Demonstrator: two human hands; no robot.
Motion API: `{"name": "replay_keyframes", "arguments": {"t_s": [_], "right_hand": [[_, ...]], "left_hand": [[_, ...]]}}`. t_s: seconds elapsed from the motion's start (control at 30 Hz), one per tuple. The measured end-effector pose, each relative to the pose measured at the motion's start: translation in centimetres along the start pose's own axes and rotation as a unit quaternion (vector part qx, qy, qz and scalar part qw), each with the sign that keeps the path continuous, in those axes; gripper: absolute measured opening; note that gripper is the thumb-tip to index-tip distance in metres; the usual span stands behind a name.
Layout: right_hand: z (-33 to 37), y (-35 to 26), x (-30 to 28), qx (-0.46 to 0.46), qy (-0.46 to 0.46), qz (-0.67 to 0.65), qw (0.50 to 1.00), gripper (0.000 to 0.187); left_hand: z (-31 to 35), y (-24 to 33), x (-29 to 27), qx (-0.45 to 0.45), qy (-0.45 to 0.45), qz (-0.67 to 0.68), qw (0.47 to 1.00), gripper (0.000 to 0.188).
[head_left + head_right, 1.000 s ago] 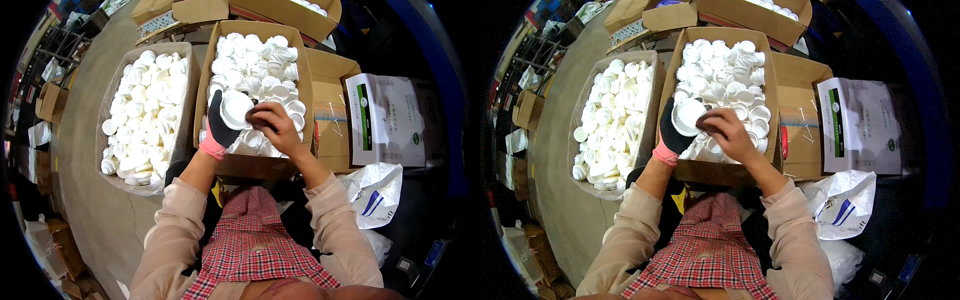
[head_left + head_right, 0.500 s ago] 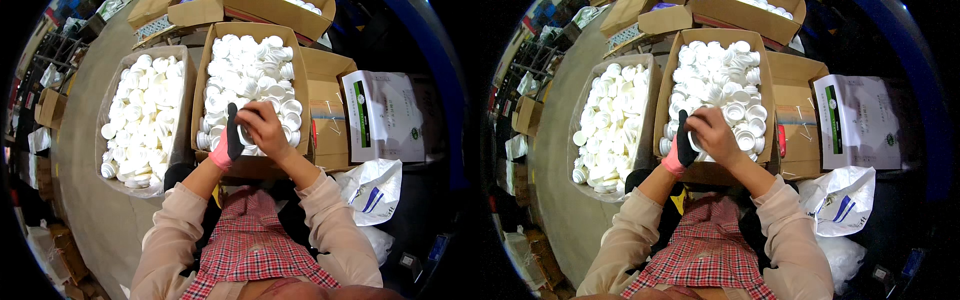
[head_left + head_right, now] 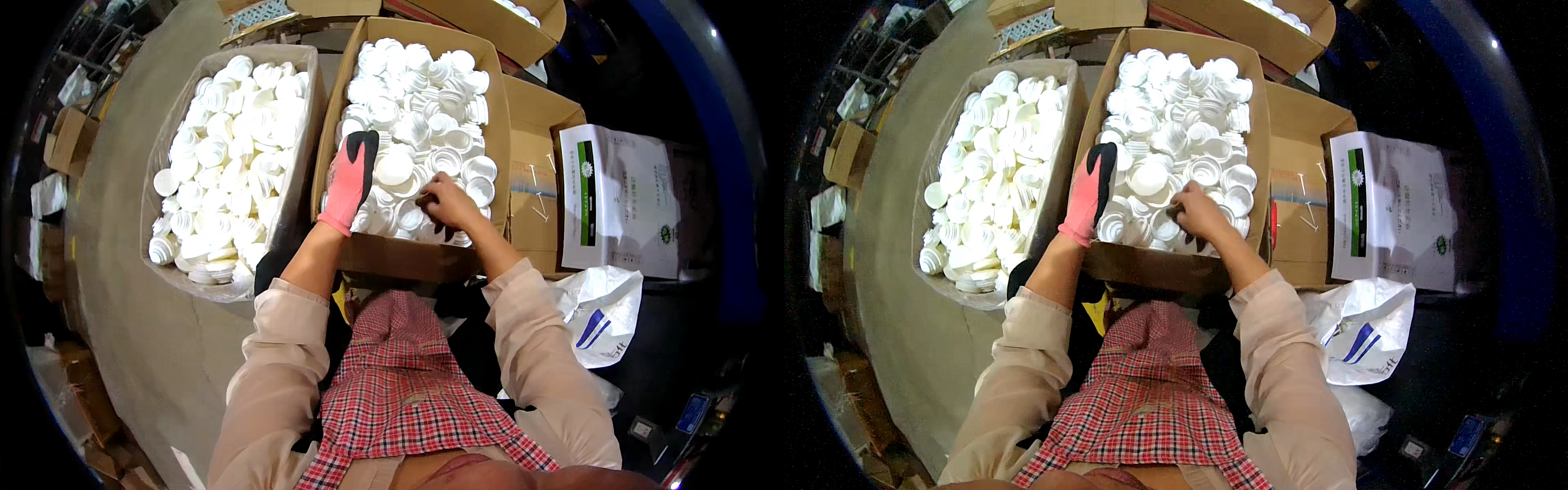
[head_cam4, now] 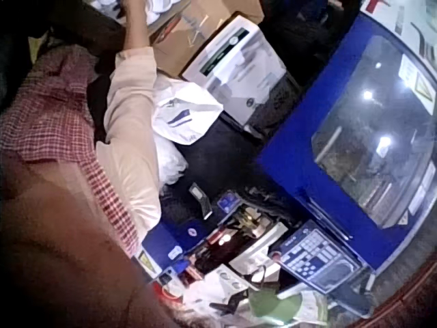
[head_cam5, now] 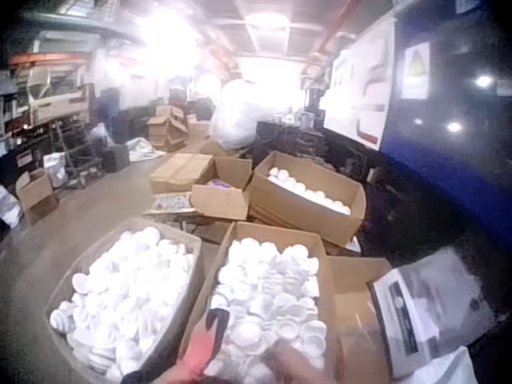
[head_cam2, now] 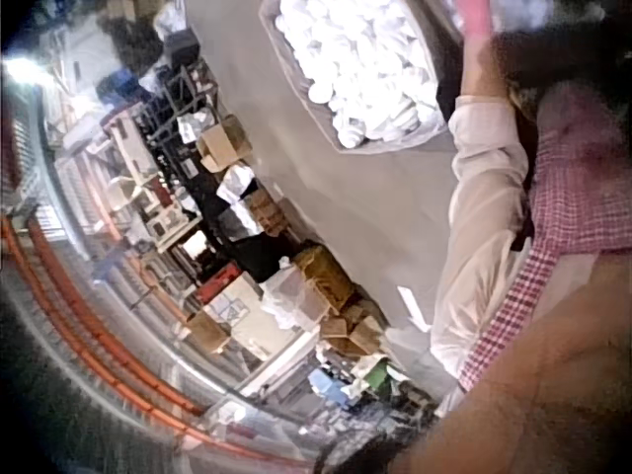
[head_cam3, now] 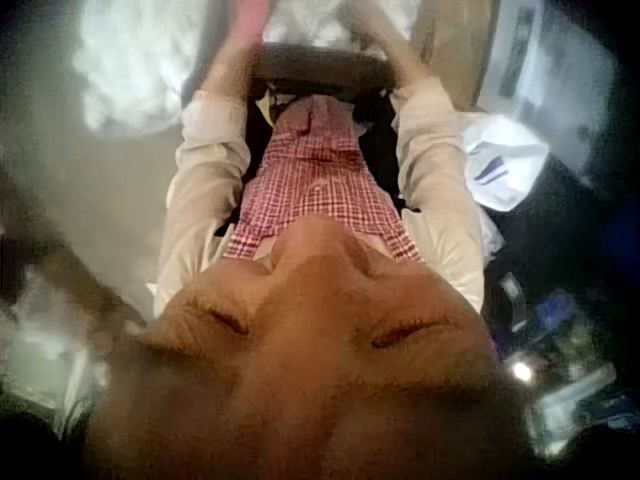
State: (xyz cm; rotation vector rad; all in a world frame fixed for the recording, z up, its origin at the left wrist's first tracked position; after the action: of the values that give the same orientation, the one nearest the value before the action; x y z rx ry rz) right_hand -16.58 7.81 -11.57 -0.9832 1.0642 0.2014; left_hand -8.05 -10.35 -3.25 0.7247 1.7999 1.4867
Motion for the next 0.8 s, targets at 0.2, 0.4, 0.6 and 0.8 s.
{"name": "replay_keyframes", "arguments": {"t_s": [0.2,0.4,0.6,0.8], "right_hand": [[-2.5,-0.5,6.2,-0.061,-0.035,0.216,0.974,0.033],[-3.8,0.7,7.5,-0.041,0.005,0.263,0.964,0.029],[-0.9,-7.6,-3.9,-0.202,0.023,-0.111,0.973,0.041],[1.3,-9.3,-8.1,-0.191,-0.021,-0.325,0.926,0.035]], "left_hand": [[0.0,-3.1,-2.1,-0.045,0.016,-0.192,0.980,0.054],[0.6,-3.7,-1.7,-0.056,-0.033,-0.297,0.953,0.057],[-0.7,-1.5,-3.1,-0.009,-0.022,-0.095,0.995,0.047],[4.5,-1.5,4.9,-0.267,-0.329,0.306,0.852,0.049]]}}
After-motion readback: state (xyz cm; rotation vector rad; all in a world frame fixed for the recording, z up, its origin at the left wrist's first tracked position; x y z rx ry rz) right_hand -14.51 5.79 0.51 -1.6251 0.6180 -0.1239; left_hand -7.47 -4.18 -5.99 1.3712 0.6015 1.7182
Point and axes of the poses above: each hand's wrist, its own z-axis away from the middle knuckle, its own x-axis out of the palm, y = z × x, the point moved 10 cm from there along -z, towards the middle knuckle, and after that the axes turned 4 degrees about y, right-handed, at the moved point
